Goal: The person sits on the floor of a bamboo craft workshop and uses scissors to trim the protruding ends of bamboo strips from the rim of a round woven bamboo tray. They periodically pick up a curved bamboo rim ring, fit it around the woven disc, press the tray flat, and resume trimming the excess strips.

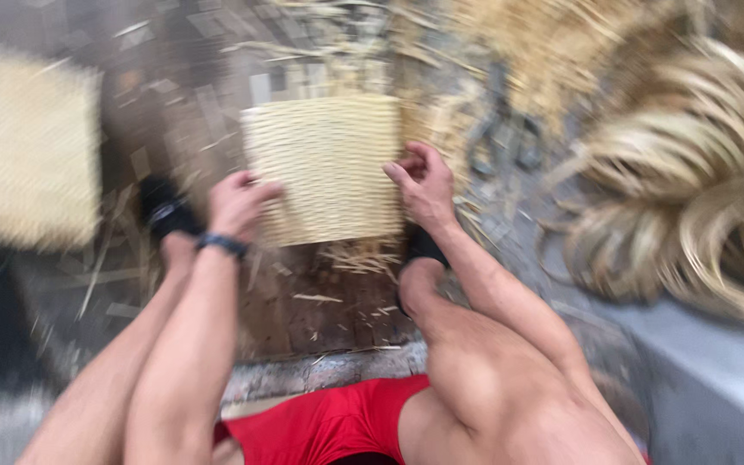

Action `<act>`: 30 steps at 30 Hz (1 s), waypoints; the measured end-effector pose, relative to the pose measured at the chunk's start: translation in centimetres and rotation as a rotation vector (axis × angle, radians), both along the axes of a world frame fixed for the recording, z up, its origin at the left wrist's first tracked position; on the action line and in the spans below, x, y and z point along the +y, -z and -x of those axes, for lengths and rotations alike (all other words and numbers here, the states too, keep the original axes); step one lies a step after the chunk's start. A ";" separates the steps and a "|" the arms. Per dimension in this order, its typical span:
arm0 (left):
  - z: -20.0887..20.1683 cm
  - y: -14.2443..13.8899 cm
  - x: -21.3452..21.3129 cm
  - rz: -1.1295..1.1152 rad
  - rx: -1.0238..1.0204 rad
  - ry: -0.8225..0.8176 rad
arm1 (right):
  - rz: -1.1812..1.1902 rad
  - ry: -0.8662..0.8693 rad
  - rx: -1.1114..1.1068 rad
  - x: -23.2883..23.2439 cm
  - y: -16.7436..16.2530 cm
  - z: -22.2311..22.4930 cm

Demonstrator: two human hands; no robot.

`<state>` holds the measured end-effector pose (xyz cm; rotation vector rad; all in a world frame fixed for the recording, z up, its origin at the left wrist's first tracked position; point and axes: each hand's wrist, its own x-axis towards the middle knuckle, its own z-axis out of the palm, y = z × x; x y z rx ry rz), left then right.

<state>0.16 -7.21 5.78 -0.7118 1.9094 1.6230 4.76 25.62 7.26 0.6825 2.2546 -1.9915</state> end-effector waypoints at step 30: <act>-0.7 -12.5 1.1 0.342 0.731 -0.074 | -1.755 -0.093 0.085 30.4 -25.3 -19.1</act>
